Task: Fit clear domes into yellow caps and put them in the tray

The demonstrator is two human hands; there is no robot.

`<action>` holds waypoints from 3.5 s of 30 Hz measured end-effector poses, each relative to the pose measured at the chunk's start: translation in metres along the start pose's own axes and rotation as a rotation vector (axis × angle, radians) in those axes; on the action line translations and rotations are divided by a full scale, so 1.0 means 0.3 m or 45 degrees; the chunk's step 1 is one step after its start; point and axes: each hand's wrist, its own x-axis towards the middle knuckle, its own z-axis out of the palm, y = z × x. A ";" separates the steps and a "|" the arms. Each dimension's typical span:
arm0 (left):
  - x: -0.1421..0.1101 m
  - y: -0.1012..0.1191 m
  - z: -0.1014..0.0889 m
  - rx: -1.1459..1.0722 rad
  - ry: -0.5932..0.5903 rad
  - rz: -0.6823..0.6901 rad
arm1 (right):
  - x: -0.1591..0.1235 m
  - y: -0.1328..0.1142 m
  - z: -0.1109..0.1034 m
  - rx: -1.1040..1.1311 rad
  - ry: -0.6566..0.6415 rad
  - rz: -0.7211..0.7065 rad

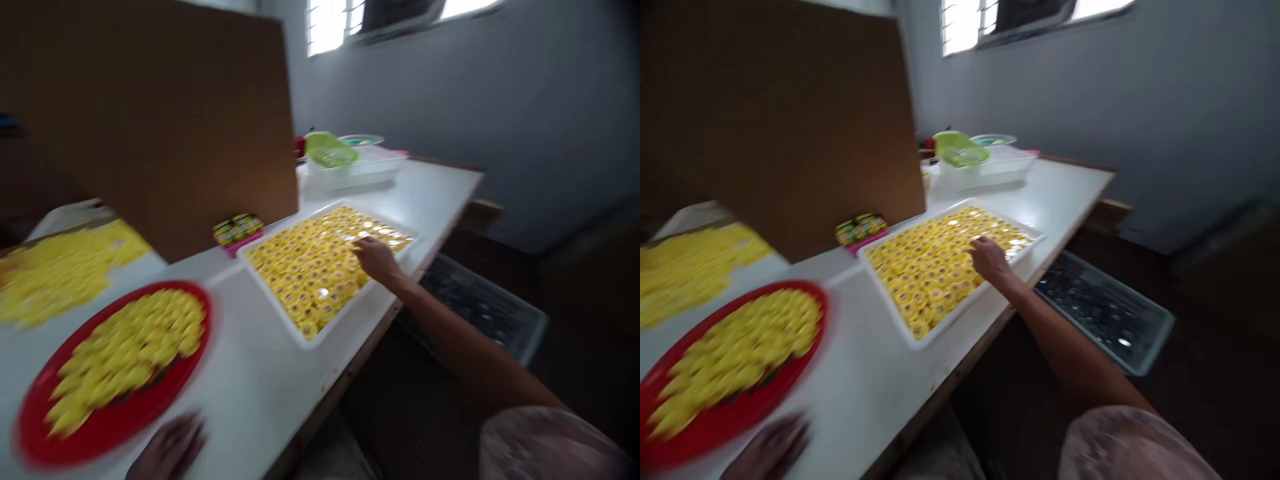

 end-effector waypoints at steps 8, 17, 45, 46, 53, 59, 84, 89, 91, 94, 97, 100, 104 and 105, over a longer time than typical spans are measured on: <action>-0.029 -0.009 -0.229 -0.112 0.231 0.204 | -0.355 -0.595 0.173 0.737 -0.258 -0.966; -0.177 -0.146 -0.363 0.184 0.195 0.036 | -0.613 -1.027 0.337 0.810 -0.902 -1.847; -0.137 -0.077 -0.213 -0.262 -0.117 0.092 | -0.593 -1.043 0.405 1.219 -0.692 -0.765; -0.135 -0.070 -0.207 -0.286 -0.109 0.085 | -0.587 -1.042 0.396 1.240 -0.680 -0.740; -0.109 -0.050 -0.197 -0.491 -0.122 0.043 | -0.542 -1.011 0.346 1.310 -0.680 -0.788; -0.102 -0.040 -0.186 -0.398 -0.053 0.149 | -0.528 -1.004 0.336 1.286 -0.627 -0.764; -0.102 -0.021 -0.172 -0.544 -0.113 0.166 | -0.546 -0.964 0.293 1.084 -0.670 -1.074; -0.101 -0.019 -0.155 -0.652 -0.138 0.138 | -0.557 -0.984 0.322 1.067 -0.536 -0.809; -0.104 -0.023 -0.145 -0.654 -0.124 0.147 | -0.562 -0.987 0.341 1.147 -0.512 -0.688; -0.110 -0.030 -0.133 -0.606 -0.059 0.196 | -0.568 -0.986 0.354 1.293 -0.522 -0.539; -0.114 -0.033 -0.124 -0.598 -0.004 0.240 | -0.574 -0.983 0.349 1.375 -0.626 -0.352; -0.118 -0.029 -0.118 -0.600 0.027 0.279 | -0.580 -0.980 0.340 1.424 -0.735 -0.112; -0.121 -0.028 -0.111 -0.618 0.072 0.348 | -0.586 -0.983 0.330 1.527 -0.834 0.045; -0.123 -0.030 -0.108 -0.620 0.083 0.354 | -0.586 -0.985 0.329 1.575 -0.852 0.072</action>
